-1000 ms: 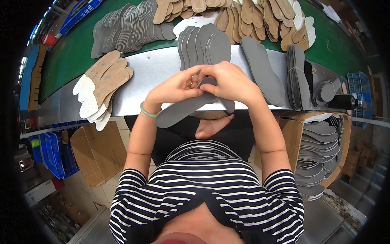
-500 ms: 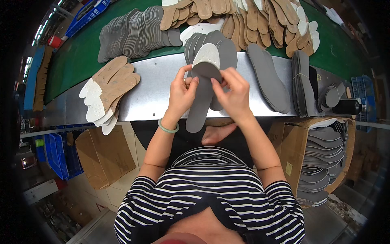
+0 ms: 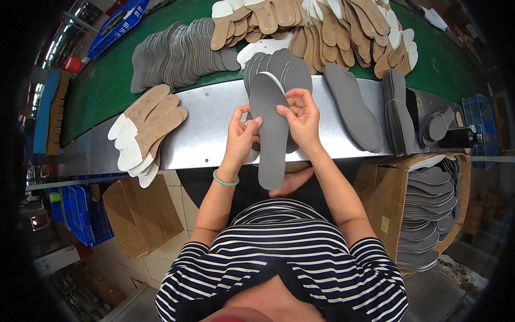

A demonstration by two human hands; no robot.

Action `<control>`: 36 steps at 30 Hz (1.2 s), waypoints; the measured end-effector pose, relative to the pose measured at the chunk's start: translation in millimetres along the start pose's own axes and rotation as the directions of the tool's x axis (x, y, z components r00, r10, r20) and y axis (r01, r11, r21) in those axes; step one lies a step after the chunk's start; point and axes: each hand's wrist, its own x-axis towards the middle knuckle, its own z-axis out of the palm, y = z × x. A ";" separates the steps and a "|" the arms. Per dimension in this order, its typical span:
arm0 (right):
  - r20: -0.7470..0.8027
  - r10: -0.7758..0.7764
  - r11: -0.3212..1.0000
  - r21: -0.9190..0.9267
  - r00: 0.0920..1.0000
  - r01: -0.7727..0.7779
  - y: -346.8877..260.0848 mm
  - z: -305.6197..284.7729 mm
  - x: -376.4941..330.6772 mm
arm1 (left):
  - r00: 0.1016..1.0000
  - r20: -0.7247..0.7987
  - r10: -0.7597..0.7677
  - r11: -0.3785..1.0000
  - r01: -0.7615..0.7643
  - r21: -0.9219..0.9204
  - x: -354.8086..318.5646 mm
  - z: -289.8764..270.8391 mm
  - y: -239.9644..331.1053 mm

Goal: The worker is sorting and stacking shoe insole components at a manufacturing assembly line.

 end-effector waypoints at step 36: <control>-0.183 -0.023 0.998 -0.061 0.983 0.012 44.3 -29.2 4.1 | 0.973 0.063 0.220 0.704 -0.203 0.680 101.3 18.1 -33.6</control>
